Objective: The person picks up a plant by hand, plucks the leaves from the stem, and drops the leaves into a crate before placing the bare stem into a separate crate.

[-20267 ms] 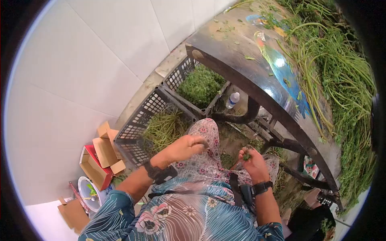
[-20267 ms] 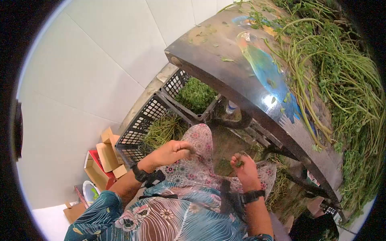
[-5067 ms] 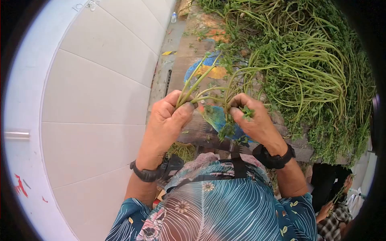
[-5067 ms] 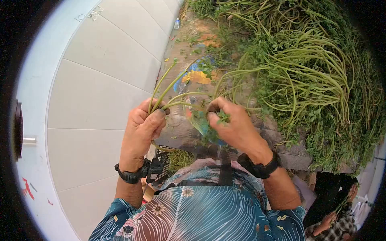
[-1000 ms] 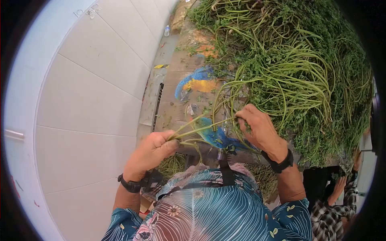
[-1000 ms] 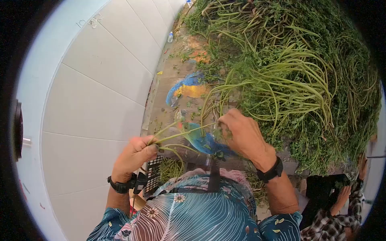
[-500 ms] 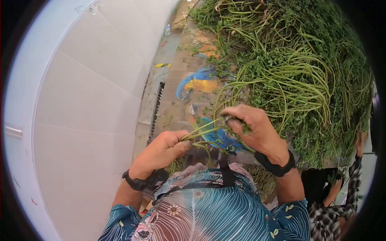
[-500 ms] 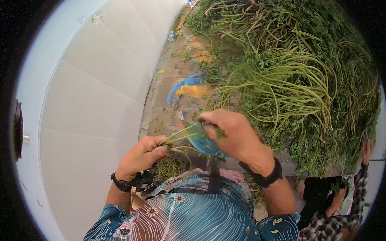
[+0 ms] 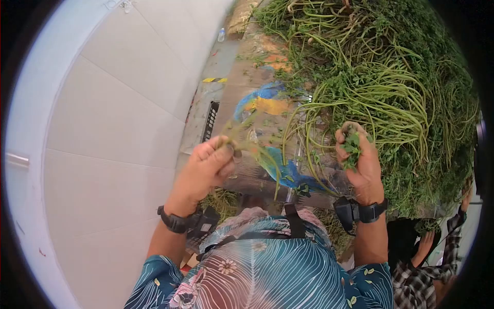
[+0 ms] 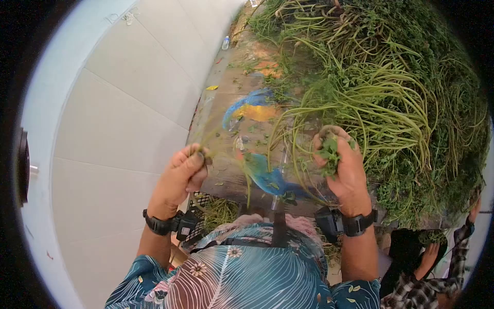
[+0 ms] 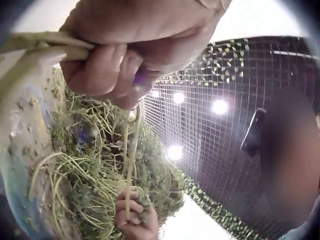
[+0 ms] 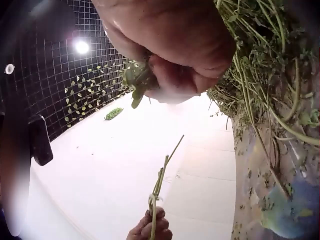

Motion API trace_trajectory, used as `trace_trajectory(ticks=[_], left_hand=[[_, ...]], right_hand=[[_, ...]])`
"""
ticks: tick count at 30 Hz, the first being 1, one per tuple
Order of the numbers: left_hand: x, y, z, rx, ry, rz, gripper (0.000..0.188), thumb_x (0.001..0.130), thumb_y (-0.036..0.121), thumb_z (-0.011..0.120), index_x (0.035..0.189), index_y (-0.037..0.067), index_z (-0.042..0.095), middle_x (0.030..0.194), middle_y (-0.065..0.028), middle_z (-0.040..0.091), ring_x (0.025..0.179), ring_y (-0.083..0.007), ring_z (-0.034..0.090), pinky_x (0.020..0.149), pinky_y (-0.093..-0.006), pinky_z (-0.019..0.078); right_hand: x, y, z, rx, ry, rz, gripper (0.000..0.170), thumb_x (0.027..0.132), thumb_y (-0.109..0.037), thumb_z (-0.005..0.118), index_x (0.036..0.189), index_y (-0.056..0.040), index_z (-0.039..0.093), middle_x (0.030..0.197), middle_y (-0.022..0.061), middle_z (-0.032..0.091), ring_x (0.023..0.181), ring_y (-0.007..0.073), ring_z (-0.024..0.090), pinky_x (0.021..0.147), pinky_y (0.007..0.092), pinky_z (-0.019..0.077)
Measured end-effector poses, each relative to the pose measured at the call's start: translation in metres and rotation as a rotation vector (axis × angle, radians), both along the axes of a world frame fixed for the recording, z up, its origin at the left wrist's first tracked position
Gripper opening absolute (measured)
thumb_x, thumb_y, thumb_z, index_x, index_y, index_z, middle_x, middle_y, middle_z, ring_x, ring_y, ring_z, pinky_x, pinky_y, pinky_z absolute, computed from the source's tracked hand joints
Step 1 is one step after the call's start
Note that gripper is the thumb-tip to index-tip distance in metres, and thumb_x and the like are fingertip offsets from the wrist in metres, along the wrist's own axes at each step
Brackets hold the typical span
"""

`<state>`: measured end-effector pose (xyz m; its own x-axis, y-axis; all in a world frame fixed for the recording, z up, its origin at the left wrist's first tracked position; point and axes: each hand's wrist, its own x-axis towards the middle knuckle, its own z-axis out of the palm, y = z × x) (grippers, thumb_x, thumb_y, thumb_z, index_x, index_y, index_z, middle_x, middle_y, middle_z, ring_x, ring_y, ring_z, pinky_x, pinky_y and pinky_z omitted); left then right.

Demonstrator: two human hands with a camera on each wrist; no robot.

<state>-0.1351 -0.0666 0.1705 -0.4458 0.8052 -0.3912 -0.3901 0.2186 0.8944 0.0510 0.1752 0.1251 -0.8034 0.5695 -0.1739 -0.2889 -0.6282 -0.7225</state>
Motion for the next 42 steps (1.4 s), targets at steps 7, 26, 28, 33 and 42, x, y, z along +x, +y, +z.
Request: trace_trajectory(ticks=[7,26,28,33,42], left_hand=[[-0.01,0.021,-0.007,0.17,-0.265,0.219,0.018,0.092,0.027,0.048,0.094,0.009,0.049,0.06,0.0043,0.038,0.047,-0.0048,0.03,0.041,-0.018,0.0267],[-0.011,0.047,-0.032,0.429,-0.588,0.198,0.016,0.093,0.02,0.045,0.102,0.007,0.046,0.071,0.0011,0.042,0.057,-0.0098,0.036,0.051,-0.0248,0.0337],[-0.01,0.042,-0.028,0.427,-0.554,0.181,0.017,0.093,0.019,0.046,0.104,0.007,0.047,0.07,0.0012,0.042,0.055,-0.0087,0.036,0.049,-0.0239,0.0328],[-0.029,0.002,-0.018,0.351,-0.305,0.237,0.02,0.094,0.021,0.043,0.107,0.007,0.048,0.068,0.0021,0.04,0.051,-0.0058,0.033,0.043,-0.0197,0.0294],[-0.038,-0.121,-0.055,0.003,0.209,0.52,0.021,0.092,0.024,0.049,0.103,0.006,0.05,0.065,0.0016,0.045,0.047,-0.0041,0.035,0.041,-0.0181,0.0292]], right_hand=[[0.02,-0.02,-0.004,-0.049,-0.126,-0.008,0.019,0.086,-0.012,0.047,0.102,-0.0032,0.051,0.083,0.0091,0.056,0.06,0.0139,0.05,0.048,0.0217,0.0419],[0.034,-0.074,-0.026,-0.332,-0.026,0.091,0.014,0.084,-0.013,0.06,0.094,-0.0039,0.055,0.08,0.0106,0.057,0.066,0.0151,0.052,0.052,0.0244,0.0428],[0.033,-0.081,-0.025,-0.353,-0.106,0.014,0.013,0.085,-0.012,0.059,0.094,-0.0038,0.055,0.077,0.008,0.054,0.065,0.0141,0.05,0.051,0.0248,0.0411],[0.033,-0.087,-0.033,-0.383,-0.022,0.066,0.017,0.086,-0.019,0.058,0.095,-0.0045,0.055,0.078,0.0073,0.053,0.065,0.0141,0.049,0.052,0.0255,0.0399],[0.007,-0.099,-0.031,-0.333,-0.064,0.229,0.018,0.084,-0.018,0.06,0.095,-0.0048,0.054,0.08,0.0089,0.054,0.065,0.0162,0.05,0.053,0.0265,0.041]])
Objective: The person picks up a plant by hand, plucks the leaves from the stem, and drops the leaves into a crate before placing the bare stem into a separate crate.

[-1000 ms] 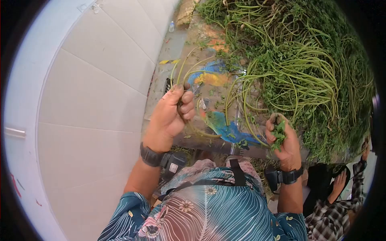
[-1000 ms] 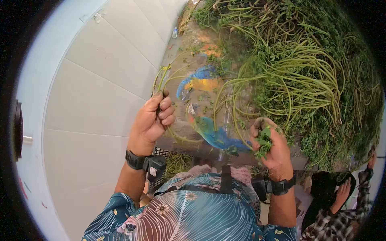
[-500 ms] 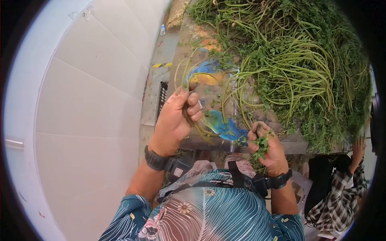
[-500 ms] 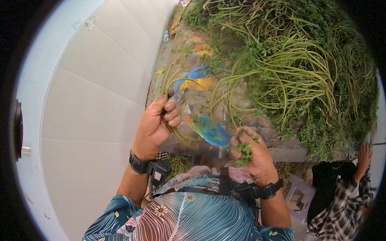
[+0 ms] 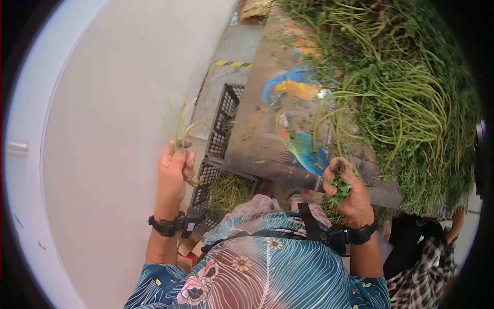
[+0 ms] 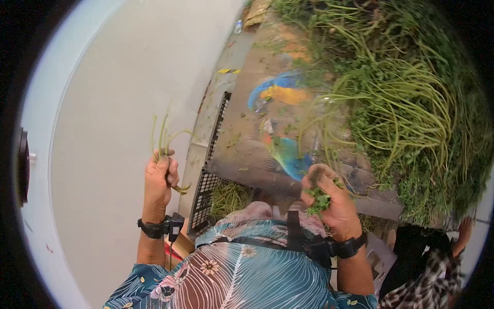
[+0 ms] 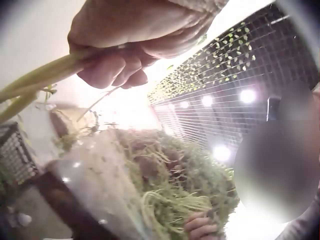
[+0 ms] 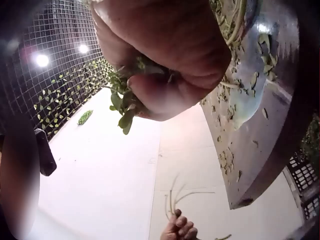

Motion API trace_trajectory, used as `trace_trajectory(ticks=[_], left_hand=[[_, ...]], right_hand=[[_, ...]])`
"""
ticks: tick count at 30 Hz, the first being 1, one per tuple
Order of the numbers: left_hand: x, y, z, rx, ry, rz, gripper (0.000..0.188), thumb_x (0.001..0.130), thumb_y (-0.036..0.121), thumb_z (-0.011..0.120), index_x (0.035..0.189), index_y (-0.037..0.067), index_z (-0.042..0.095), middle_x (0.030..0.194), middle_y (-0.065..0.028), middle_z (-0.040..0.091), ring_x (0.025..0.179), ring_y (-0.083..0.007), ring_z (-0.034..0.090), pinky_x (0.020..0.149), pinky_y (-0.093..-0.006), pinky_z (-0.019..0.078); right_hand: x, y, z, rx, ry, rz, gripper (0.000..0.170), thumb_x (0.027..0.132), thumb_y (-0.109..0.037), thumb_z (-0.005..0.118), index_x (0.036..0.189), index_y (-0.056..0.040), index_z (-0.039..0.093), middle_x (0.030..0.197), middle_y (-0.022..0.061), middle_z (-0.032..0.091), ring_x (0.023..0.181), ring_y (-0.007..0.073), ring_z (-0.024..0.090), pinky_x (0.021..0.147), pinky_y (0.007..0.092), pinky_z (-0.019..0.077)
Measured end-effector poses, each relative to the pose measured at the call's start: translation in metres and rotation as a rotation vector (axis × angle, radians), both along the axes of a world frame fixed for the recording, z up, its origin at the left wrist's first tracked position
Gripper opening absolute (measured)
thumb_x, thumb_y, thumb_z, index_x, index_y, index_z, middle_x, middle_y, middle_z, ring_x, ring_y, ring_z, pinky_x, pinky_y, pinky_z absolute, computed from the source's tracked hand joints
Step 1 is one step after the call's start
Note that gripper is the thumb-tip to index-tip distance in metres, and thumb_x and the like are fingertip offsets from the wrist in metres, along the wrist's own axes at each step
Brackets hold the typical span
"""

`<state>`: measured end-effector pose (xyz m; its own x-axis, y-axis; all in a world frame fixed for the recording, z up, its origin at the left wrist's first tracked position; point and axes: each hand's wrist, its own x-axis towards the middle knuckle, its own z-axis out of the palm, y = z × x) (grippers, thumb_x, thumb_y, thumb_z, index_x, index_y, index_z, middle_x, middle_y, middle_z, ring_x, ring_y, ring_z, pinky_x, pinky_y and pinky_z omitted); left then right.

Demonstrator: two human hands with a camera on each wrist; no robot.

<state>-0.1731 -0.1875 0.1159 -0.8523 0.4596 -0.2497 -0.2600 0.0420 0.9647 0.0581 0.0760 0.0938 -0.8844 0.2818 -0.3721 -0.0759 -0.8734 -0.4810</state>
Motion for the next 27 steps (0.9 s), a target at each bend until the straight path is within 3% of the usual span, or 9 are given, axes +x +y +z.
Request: trace_trajectory(ticks=[5,6,9,12,15,16,20,22,27], left_hand=[[0.016,-0.064,-0.065,-0.294,-0.077,0.049,0.02,0.091,0.024,0.049,0.099,0.006,0.051,0.061,0.0035,0.045,0.045,-0.0025,0.033,0.04,-0.0173,0.028],[0.021,-0.076,-0.083,-0.415,-0.018,0.042,0.019,0.091,0.023,0.048,0.098,0.006,0.051,0.06,0.0041,0.046,0.045,-0.0023,0.034,0.04,-0.0172,0.0277],[0.036,-0.106,-0.14,-0.463,0.052,0.027,0.019,0.089,0.022,0.049,0.098,0.004,0.051,0.058,0.0042,0.046,0.045,-0.0036,0.037,0.04,-0.0193,0.0313],[0.047,-0.123,-0.184,-0.775,0.089,-0.071,0.027,0.084,0.019,0.053,0.106,0.003,0.05,0.075,-0.0083,0.061,0.064,-0.0267,0.058,0.06,-0.0347,0.0453],[0.069,-0.128,-0.212,-1.038,0.495,-0.173,0.037,0.08,0.021,0.056,0.111,0.002,0.05,0.095,-0.0164,0.062,0.087,-0.0357,0.059,0.076,-0.0394,0.0458],[0.071,-0.13,-0.218,-1.073,0.497,-0.181,0.041,0.079,0.022,0.057,0.114,0.002,0.05,0.104,-0.0195,0.059,0.096,-0.032,0.057,0.083,-0.0374,0.0443],[0.06,-0.125,-0.204,-0.762,-0.016,-0.311,0.033,0.08,0.022,0.057,0.107,0.002,0.056,0.099,-0.0159,0.062,0.091,-0.0279,0.059,0.08,-0.0363,0.0452],[0.054,-0.119,-0.196,-0.693,-0.046,-0.301,0.03,0.081,0.02,0.055,0.104,0.002,0.058,0.097,-0.0151,0.063,0.089,-0.0263,0.06,0.078,-0.0351,0.0455],[0.045,-0.116,-0.194,-0.576,-0.048,-0.243,0.028,0.082,0.018,0.051,0.103,0.0,0.058,0.093,-0.0125,0.063,0.083,-0.0227,0.06,0.075,-0.033,0.0457]], right_hand=[[-0.026,-0.01,0.006,0.061,-0.08,0.092,0.014,0.084,-0.013,0.06,0.093,-0.004,0.053,0.075,0.0098,0.054,0.055,0.0158,0.049,0.05,0.0268,0.0411],[-0.03,-0.012,0.004,0.052,-0.081,0.122,0.012,0.085,-0.013,0.058,0.092,-0.0038,0.053,0.075,0.0101,0.054,0.055,0.0164,0.05,0.049,0.0272,0.0412],[-0.038,-0.019,-0.006,0.076,-0.082,0.194,0.011,0.086,-0.013,0.055,0.091,-0.0037,0.053,0.075,0.0104,0.054,0.055,0.0163,0.049,0.049,0.0273,0.0413],[-0.047,-0.024,-0.004,0.057,-0.114,0.23,0.013,0.086,-0.014,0.055,0.091,-0.003,0.052,0.075,0.0111,0.054,0.055,0.0173,0.049,0.049,0.0279,0.0416],[-0.056,-0.028,-0.001,0.08,-0.15,0.265,0.015,0.085,-0.016,0.057,0.092,-0.0041,0.051,0.075,0.0091,0.053,0.055,0.0173,0.051,0.048,0.0275,0.0415],[-0.059,-0.03,0.002,0.122,-0.159,0.279,0.017,0.084,-0.018,0.057,0.093,-0.0053,0.049,0.075,0.0074,0.052,0.054,0.0161,0.05,0.047,0.0266,0.0413],[-0.074,-0.037,0.01,0.126,-0.2,0.293,0.02,0.083,-0.02,0.059,0.094,-0.0069,0.049,0.075,0.0054,0.05,0.054,0.015,0.05,0.045,0.0257,0.0402],[-0.086,-0.04,0.016,0.147,-0.228,0.29,0.021,0.084,-0.024,0.059,0.094,-0.0082,0.049,0.076,0.0058,0.05,0.057,0.0147,0.05,0.048,0.0244,0.0399],[-0.135,-0.032,0.035,0.099,-0.093,0.137,0.014,0.087,-0.014,0.049,0.097,-0.0052,0.053,0.084,0.0056,0.054,0.071,0.0183,0.054,0.058,0.0298,0.0447]])
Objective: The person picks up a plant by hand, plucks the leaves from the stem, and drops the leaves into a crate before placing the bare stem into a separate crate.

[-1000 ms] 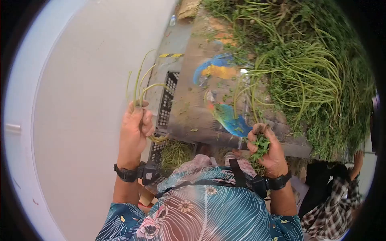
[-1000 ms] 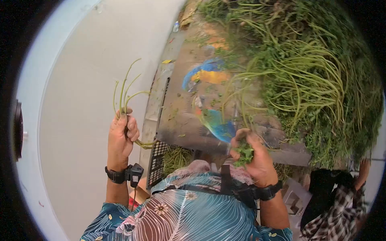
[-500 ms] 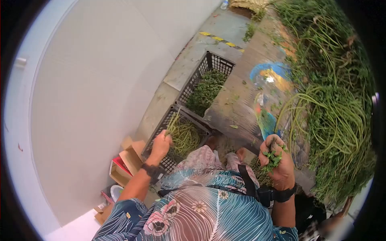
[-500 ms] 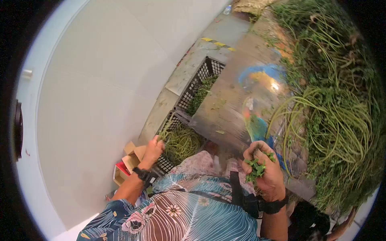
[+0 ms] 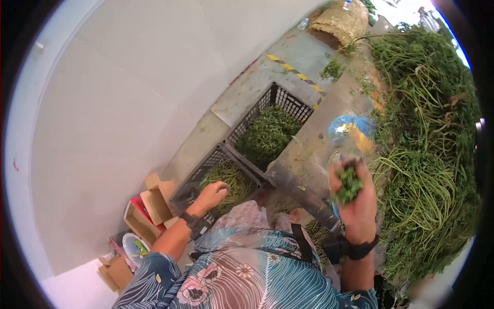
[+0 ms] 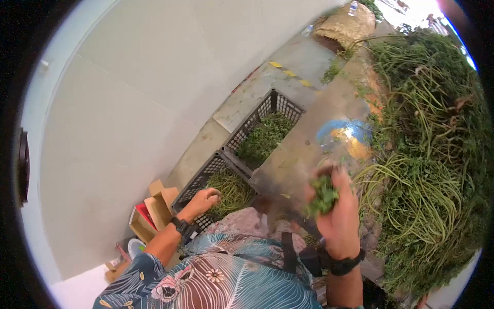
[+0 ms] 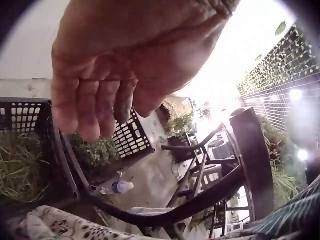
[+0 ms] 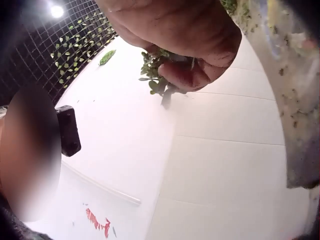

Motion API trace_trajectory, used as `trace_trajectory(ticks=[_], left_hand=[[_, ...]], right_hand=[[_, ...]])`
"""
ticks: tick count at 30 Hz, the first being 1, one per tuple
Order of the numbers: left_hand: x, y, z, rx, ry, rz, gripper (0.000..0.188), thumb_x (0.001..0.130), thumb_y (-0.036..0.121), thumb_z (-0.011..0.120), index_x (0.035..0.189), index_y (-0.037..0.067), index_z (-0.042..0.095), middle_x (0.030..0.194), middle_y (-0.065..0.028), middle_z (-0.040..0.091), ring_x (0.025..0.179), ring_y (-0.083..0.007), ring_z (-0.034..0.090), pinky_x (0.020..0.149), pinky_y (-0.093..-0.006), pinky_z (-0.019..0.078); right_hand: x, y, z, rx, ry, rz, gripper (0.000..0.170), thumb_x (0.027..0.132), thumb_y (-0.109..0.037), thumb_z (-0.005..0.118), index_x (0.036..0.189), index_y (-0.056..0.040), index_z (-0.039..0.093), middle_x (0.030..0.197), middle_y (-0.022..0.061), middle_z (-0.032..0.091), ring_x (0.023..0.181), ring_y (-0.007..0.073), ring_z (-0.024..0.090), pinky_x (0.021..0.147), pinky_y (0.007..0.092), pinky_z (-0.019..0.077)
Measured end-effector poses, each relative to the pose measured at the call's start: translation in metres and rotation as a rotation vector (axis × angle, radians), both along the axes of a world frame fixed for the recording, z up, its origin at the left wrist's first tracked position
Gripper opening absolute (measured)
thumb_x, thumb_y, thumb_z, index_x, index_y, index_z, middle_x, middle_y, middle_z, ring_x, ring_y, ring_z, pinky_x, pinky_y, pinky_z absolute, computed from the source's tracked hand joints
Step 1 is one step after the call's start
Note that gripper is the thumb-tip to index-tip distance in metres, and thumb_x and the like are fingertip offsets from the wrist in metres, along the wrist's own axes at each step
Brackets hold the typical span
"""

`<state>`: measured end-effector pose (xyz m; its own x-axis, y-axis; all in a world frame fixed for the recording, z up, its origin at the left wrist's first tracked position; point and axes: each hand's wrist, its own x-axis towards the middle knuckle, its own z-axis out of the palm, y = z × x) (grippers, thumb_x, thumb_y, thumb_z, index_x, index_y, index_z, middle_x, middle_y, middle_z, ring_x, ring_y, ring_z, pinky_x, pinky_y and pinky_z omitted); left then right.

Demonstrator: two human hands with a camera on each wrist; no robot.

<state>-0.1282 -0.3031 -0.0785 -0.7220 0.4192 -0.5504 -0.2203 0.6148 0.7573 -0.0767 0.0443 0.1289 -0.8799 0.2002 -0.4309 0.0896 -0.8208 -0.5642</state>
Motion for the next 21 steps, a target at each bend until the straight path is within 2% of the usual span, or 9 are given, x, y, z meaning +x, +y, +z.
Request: trace_trajectory(ticks=[1,3,4,7,10,13,16,18,21], left_hand=[[-0.005,0.012,0.032,-0.035,-0.065,0.018,0.03,0.082,0.02,0.051,0.104,-0.001,0.057,0.092,-0.0117,0.063,0.082,-0.0203,0.059,0.074,-0.0316,0.0454],[-0.002,0.007,0.02,0.054,-0.023,0.037,0.031,0.081,0.02,0.051,0.103,-0.001,0.057,0.091,-0.0113,0.063,0.081,-0.0182,0.058,0.073,-0.0306,0.0453],[-0.005,0.006,0.014,0.041,-0.032,0.011,0.031,0.081,0.019,0.052,0.103,-0.002,0.057,0.09,-0.011,0.063,0.08,-0.0177,0.058,0.072,-0.0303,0.0453],[-0.015,0.009,0.022,0.102,-0.11,0.108,0.031,0.082,0.017,0.052,0.105,-0.003,0.055,0.089,-0.0078,0.062,0.077,-0.0142,0.057,0.07,-0.0277,0.0456],[-0.036,0.021,0.043,0.137,-0.092,0.057,0.029,0.083,0.015,0.052,0.105,-0.003,0.055,0.089,-0.0065,0.062,0.078,-0.0125,0.057,0.07,-0.0263,0.0458],[-0.035,0.048,0.083,0.189,-0.025,0.029,0.027,0.084,0.014,0.051,0.104,-0.003,0.055,0.089,-0.006,0.061,0.077,-0.0122,0.057,0.07,-0.0258,0.0459],[-0.044,0.088,0.106,0.253,0.096,-0.065,0.023,0.085,0.014,0.05,0.102,-0.002,0.055,0.086,-0.0061,0.061,0.072,-0.0117,0.057,0.067,-0.0244,0.0465],[-0.04,0.12,0.137,0.278,0.16,-0.159,0.022,0.086,0.013,0.05,0.102,-0.001,0.056,0.084,-0.006,0.062,0.068,-0.0096,0.056,0.063,-0.0224,0.0467],[-0.04,0.169,0.175,0.29,0.063,-0.178,0.021,0.087,0.012,0.048,0.102,-0.001,0.056,0.083,-0.0065,0.061,0.066,-0.0089,0.056,0.061,-0.0222,0.0463]], right_hand=[[-0.014,0.0,0.005,-0.03,0.008,-0.081,0.015,0.087,-0.01,0.048,0.099,-0.0046,0.053,0.087,0.0062,0.055,0.075,0.0196,0.055,0.061,0.0306,0.047],[-0.039,0.002,-0.007,1.026,0.202,0.057,0.024,0.087,-0.011,0.047,0.109,-0.0025,0.051,0.1,0.0093,0.055,0.089,0.0253,0.055,0.075,0.034,0.0467],[-0.054,0.005,-0.019,1.522,0.268,0.004,0.027,0.088,-0.015,0.047,0.111,-0.0019,0.05,0.106,0.0107,0.055,0.093,0.0272,0.056,0.08,0.0347,0.0464],[-0.101,-0.011,0.003,0.839,0.052,0.021,0.042,0.086,-0.02,0.051,0.121,0.0017,0.043,0.118,0.0163,0.05,0.111,0.0234,0.046,0.093,0.0335,0.0365],[-0.096,0.001,-0.013,1.234,0.147,-0.097,0.038,0.083,-0.018,0.049,0.113,0.0043,0.048,0.104,0.0171,0.057,0.097,0.0249,0.055,0.085,0.0339,0.0423],[-0.045,0.021,-0.011,1.092,0.009,0.184,0.027,0.085,-0.017,0.048,0.102,0.0014,0.056,0.086,0.0087,0.061,0.072,0.0156,0.057,0.065,0.0285,0.0469],[0.006,0.03,-0.02,0.767,-0.146,-0.016,0.023,0.086,-0.017,0.047,0.098,-0.0005,0.058,0.078,0.003,0.061,0.06,0.009,0.053,0.053,0.0227,0.0434],[0.045,0.045,-0.025,0.767,-0.223,-0.028,0.022,0.087,-0.015,0.046,0.098,-0.0004,0.058,0.078,0.0037,0.061,0.062,0.0089,0.054,0.055,0.0223,0.044],[0.094,0.054,-0.03,0.703,-0.322,-0.083,0.023,0.087,-0.015,0.046,0.1,0.0002,0.057,0.077,0.0044,0.06,0.063,0.0087,0.054,0.056,0.0224,0.0445]])
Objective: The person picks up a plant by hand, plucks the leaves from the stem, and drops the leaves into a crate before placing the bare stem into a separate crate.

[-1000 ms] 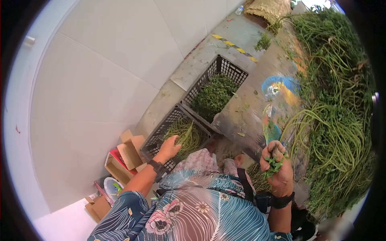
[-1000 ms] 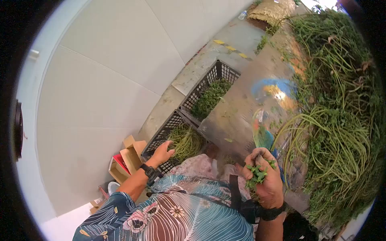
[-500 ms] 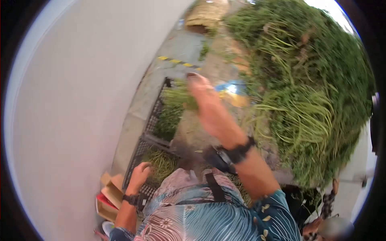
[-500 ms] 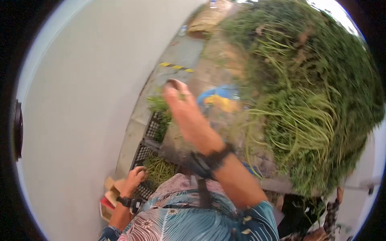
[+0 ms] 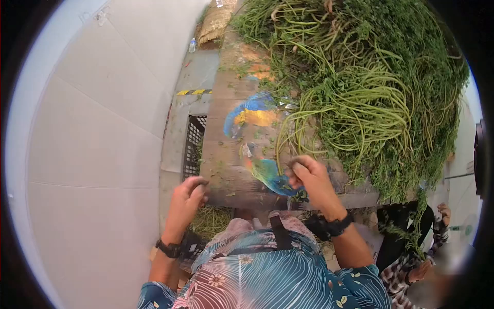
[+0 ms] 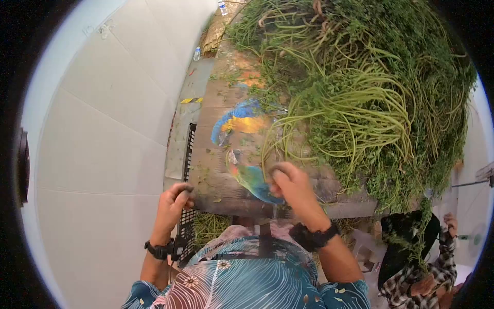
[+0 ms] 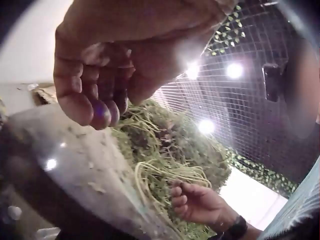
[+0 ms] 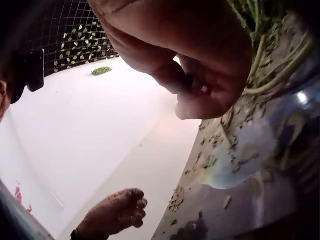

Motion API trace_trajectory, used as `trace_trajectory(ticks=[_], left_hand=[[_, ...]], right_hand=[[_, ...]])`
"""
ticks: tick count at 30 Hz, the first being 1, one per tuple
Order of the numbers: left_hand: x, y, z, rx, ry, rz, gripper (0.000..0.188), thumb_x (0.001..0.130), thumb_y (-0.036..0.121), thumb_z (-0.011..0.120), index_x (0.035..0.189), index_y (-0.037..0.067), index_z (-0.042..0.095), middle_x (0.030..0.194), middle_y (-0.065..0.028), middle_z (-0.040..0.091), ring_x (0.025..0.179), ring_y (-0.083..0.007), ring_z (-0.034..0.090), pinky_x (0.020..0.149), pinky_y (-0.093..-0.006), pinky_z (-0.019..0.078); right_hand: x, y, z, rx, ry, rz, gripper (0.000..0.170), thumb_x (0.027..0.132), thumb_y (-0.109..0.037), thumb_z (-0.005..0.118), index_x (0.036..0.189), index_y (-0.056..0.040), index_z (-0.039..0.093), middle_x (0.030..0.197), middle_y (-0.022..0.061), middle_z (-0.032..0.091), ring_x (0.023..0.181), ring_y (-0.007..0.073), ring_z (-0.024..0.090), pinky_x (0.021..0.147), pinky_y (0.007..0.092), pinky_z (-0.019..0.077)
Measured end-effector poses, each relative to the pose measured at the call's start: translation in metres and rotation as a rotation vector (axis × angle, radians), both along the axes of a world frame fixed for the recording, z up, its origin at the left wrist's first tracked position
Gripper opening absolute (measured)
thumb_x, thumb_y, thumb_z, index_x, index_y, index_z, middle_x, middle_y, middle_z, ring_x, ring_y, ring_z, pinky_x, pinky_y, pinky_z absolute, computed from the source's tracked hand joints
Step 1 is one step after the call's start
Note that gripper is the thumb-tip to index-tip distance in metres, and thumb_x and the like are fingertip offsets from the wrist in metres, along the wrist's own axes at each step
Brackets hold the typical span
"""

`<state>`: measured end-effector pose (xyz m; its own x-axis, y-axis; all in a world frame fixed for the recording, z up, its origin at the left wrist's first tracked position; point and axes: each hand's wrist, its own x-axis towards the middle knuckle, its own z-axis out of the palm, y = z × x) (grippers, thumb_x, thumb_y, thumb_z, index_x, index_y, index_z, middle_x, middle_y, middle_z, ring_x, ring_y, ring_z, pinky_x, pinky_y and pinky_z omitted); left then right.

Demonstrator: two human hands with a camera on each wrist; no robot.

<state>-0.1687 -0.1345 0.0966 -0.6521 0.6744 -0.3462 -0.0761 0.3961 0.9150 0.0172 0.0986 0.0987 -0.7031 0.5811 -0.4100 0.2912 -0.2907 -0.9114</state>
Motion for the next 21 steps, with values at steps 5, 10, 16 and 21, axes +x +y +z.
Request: trace_trajectory(ticks=[5,10,16,21], left_hand=[[0.004,0.086,0.015,0.107,0.13,-0.253,0.025,0.087,0.013,0.048,0.106,-0.001,0.054,0.088,-0.0064,0.06,0.067,-0.0076,0.053,0.058,-0.022,0.0452],[0.015,0.17,-0.014,0.141,0.096,-0.341,0.033,0.084,0.015,0.052,0.112,-0.003,0.051,0.096,-0.0083,0.06,0.074,-0.0109,0.054,0.062,-0.0243,0.046],[0.052,0.21,-0.035,0.06,0.014,-0.35,0.034,0.08,0.015,0.057,0.109,-0.002,0.053,0.088,-0.01,0.063,0.072,-0.0161,0.058,0.065,-0.0312,0.0477],[0.056,0.211,-0.04,-0.049,0.145,-0.39,0.02,0.082,0.014,0.054,0.094,-0.001,0.059,0.078,-0.0028,0.059,0.066,-0.0099,0.052,0.059,-0.0243,0.0427]], right_hand=[[0.047,0.014,-0.016,0.017,-0.094,-0.058,0.025,0.086,-0.016,0.047,0.103,0.0008,0.055,0.077,0.0054,0.06,0.064,0.0097,0.054,0.057,0.0234,0.045],[0.058,0.025,-0.018,0.178,-0.023,-0.085,0.029,0.083,-0.016,0.05,0.106,0.0016,0.055,0.078,0.0079,0.061,0.065,0.0107,0.055,0.058,0.0255,0.0458],[0.041,0.035,-0.058,0.525,-0.096,0.018,0.034,0.08,-0.014,0.052,0.111,0.0021,0.052,0.088,0.0146,0.064,0.082,0.0222,0.061,0.073,0.0333,0.0464],[0.019,0.037,-0.058,0.343,0.125,0.124,0.039,0.08,-0.014,0.052,0.116,0.003,0.05,0.094,0.0161,0.063,0.089,0.0277,0.06,0.079,0.0355,0.0447]])
